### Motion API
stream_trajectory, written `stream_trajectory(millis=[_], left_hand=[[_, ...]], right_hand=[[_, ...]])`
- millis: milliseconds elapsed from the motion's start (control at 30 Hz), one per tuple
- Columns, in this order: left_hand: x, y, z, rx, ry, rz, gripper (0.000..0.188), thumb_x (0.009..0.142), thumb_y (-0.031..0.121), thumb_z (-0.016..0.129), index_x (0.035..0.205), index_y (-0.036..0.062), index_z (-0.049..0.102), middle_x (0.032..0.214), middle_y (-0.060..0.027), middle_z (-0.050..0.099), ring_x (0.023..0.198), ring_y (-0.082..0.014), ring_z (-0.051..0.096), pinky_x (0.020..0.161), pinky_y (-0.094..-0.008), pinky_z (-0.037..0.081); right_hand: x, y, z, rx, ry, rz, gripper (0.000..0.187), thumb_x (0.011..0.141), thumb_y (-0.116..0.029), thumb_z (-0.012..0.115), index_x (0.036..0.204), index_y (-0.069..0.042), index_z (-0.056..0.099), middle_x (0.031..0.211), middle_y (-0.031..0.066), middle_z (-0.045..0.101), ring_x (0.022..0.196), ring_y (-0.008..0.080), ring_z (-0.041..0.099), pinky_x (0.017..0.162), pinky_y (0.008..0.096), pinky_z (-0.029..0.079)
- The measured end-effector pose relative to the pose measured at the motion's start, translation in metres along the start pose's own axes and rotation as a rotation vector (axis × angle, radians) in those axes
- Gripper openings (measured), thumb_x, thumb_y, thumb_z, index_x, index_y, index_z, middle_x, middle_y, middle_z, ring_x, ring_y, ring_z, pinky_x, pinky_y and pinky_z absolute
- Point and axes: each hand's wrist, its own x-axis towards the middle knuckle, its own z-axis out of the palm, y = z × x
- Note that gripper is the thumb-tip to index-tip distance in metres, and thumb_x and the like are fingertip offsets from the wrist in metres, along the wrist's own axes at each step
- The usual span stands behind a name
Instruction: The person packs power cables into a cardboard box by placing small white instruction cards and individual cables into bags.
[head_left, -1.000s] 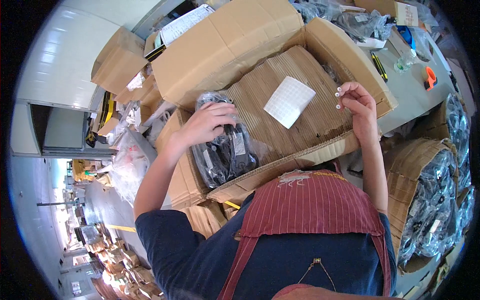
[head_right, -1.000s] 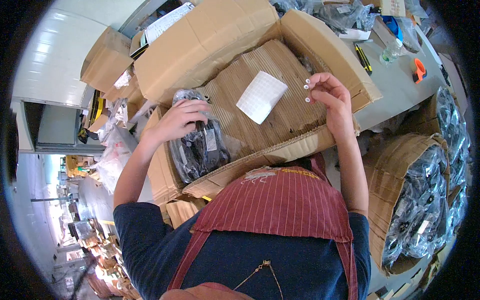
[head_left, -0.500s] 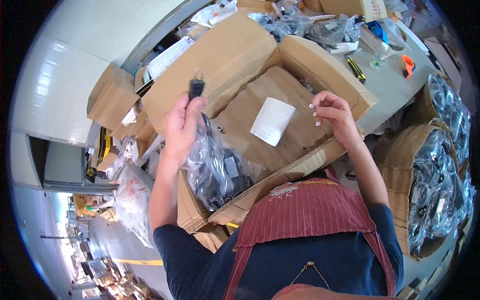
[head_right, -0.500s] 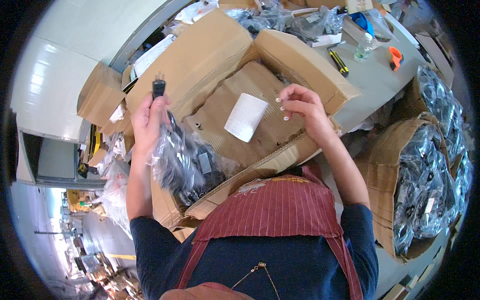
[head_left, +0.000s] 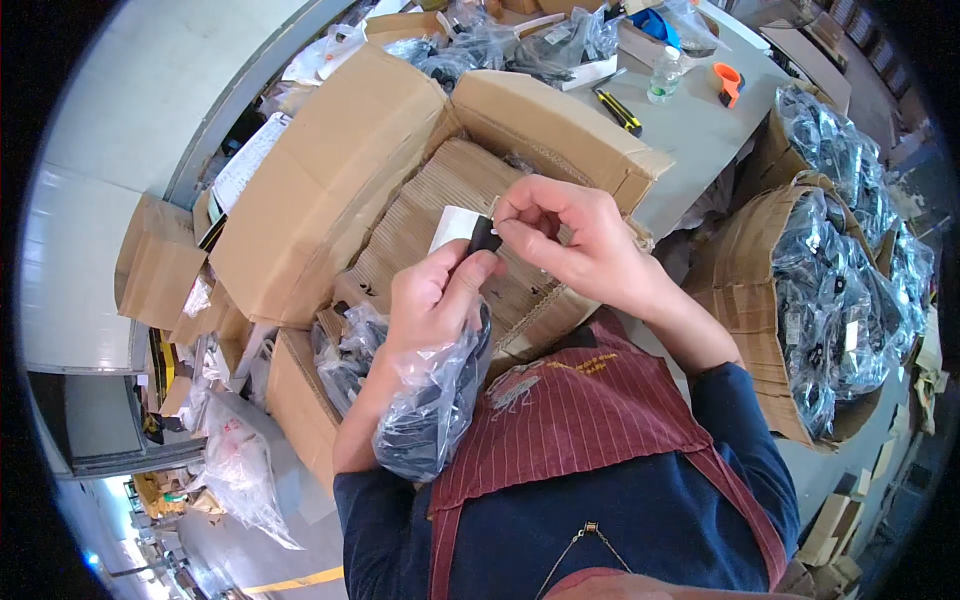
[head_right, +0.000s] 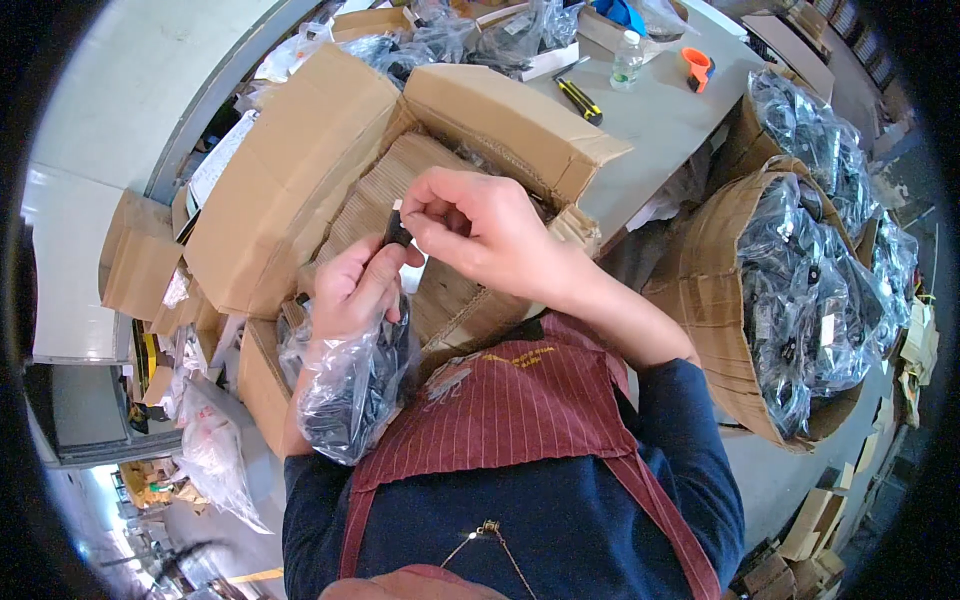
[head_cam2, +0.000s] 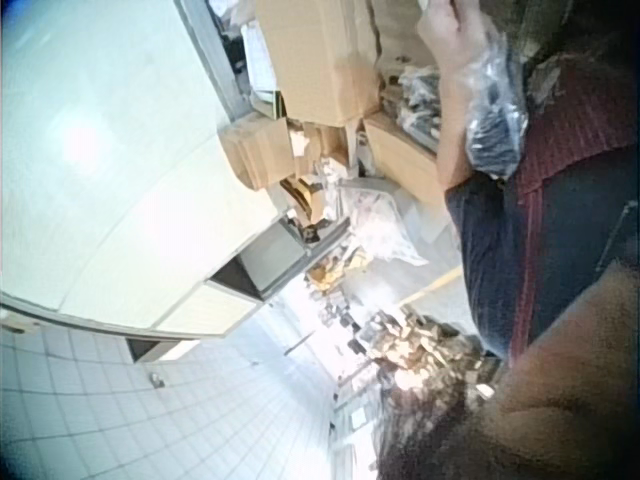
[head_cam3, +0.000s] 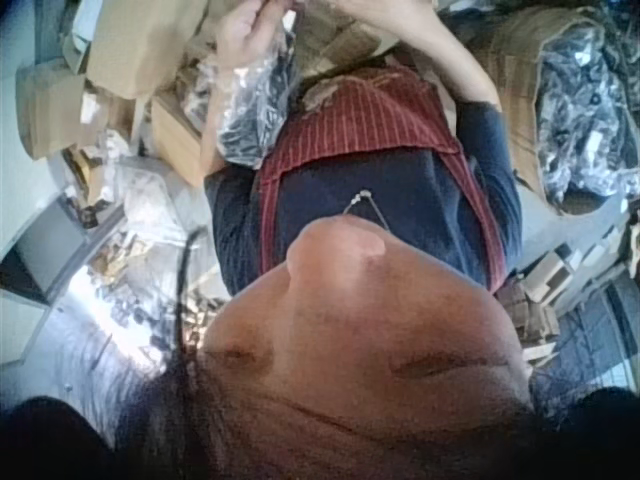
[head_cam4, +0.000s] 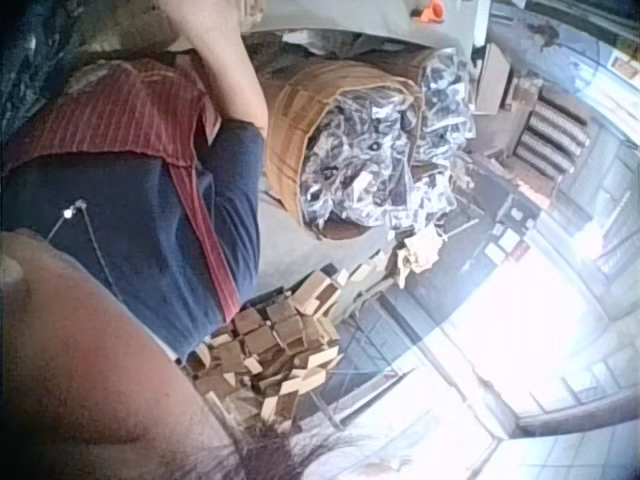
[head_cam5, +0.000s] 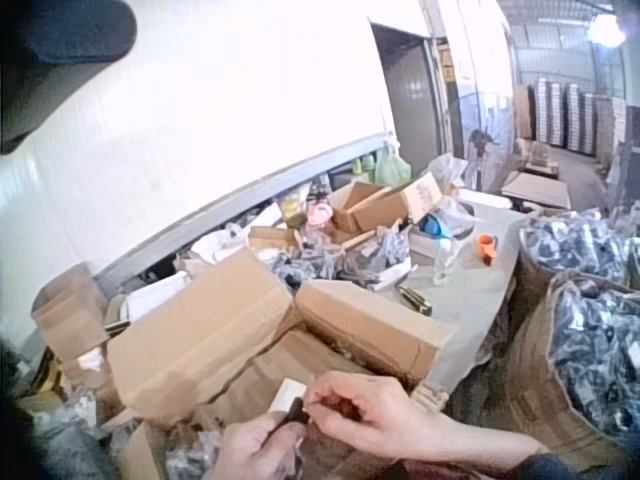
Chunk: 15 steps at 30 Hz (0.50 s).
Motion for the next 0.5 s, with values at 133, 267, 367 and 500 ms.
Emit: stream_trajectory(millis=[133, 267, 367, 500], left_hand=[[0.001, -0.006, 0.002, -0.053, -0.013, 0.009, 0.026, 0.100, 0.021, 0.059, 0.100, -0.0036, 0.069, 0.064, 0.0007, 0.059, 0.050, -0.0058, 0.052, 0.047, -0.0226, 0.040], [0.000, -0.004, 0.008, -0.065, -0.014, -0.002, 0.026, 0.101, 0.021, 0.059, 0.101, -0.0033, 0.066, 0.062, 0.0008, 0.054, 0.048, -0.0063, 0.049, 0.046, -0.0222, 0.039], [0.000, -0.008, 0.007, -0.057, 0.001, -0.010, 0.025, 0.101, 0.022, 0.058, 0.100, -0.0028, 0.062, 0.061, 0.0010, 0.051, 0.047, -0.0066, 0.045, 0.045, -0.0214, 0.037], [0.000, -0.010, 0.007, -0.079, 0.018, -0.012, 0.026, 0.101, 0.023, 0.059, 0.098, -0.0028, 0.062, 0.063, -0.0004, 0.054, 0.048, -0.0071, 0.047, 0.045, -0.0216, 0.036]], right_hand=[[-0.004, 0.001, 0.000, -0.045, 0.012, 0.020, 0.014, 0.087, -0.009, 0.066, 0.098, -0.001, 0.065, 0.076, 0.0070, 0.066, 0.065, 0.0105, 0.061, 0.060, 0.0268, 0.050], [-0.006, 0.004, 0.004, -0.019, 0.027, -0.009, 0.013, 0.085, -0.008, 0.068, 0.096, -0.002, 0.064, 0.075, 0.0077, 0.065, 0.064, 0.0129, 0.062, 0.060, 0.0282, 0.051], [-0.007, 0.002, 0.010, -0.138, 0.074, -0.050, 0.013, 0.082, -0.005, 0.070, 0.093, -0.003, 0.064, 0.074, 0.0087, 0.063, 0.062, 0.0165, 0.063, 0.059, 0.0296, 0.051], [-0.007, 0.007, 0.014, -0.214, 0.130, -0.124, 0.014, 0.079, -0.004, 0.072, 0.091, -0.004, 0.063, 0.071, 0.0084, 0.061, 0.060, 0.0188, 0.062, 0.056, 0.0306, 0.050]])
